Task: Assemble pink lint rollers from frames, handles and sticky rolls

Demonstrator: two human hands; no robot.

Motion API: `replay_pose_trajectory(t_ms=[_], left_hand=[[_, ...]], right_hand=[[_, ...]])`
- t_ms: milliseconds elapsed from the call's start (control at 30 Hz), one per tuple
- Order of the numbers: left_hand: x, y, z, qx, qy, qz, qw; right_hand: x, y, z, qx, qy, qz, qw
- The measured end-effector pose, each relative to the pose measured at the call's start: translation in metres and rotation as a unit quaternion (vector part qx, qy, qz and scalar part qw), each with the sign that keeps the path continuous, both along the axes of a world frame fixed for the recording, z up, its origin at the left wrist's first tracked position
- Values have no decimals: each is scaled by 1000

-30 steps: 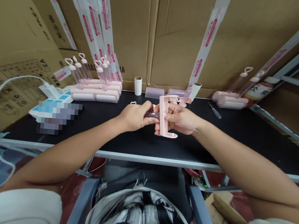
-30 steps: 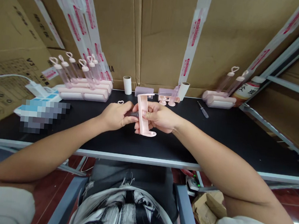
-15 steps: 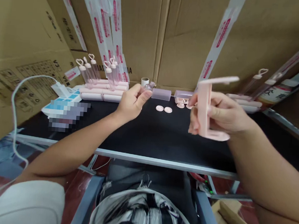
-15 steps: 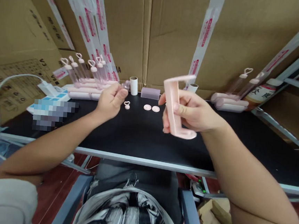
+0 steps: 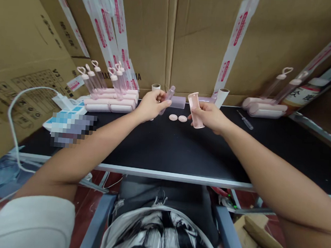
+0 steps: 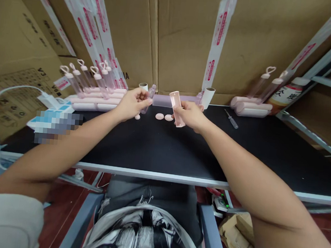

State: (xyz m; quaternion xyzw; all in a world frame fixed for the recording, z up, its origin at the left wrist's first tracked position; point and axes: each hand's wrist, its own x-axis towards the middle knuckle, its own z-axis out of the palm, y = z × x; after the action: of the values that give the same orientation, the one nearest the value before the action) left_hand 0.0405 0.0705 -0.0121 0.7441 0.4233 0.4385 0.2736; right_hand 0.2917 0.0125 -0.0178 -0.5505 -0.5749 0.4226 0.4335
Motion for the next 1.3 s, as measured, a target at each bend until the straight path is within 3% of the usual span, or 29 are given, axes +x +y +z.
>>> replay_pose_trajectory(t_ms=[167,267,400,500,600,700,967,1167,1300], left_hand=[[19,9,9,30,0,30,999],[7,7,16,73,-39,40,996],[-20,5,16,72,-91,27,993],[-33,5,9,61,-135,24,989],[-37,4,3,54,-141,23,988],[-38,2,2,66,-132,26,989],[-37,2,-1,51,-117,17,992],[-18,2,-4,41,-20,0,999],[8,12,-6,23,53,2,998]], right_hand=[[6,3,-1,22,-28,-17,999],[16,6,3,125,-144,-22,981],[10,17,18,234,-401,-25,885],[-13,39,26,216,-530,-15,820],[-37,67,27,189,-623,41,758],[-53,86,20,157,-669,81,722],[-51,94,10,112,-683,116,712],[-18,63,7,191,-632,150,736],[-6,42,-4,207,-656,154,710]])
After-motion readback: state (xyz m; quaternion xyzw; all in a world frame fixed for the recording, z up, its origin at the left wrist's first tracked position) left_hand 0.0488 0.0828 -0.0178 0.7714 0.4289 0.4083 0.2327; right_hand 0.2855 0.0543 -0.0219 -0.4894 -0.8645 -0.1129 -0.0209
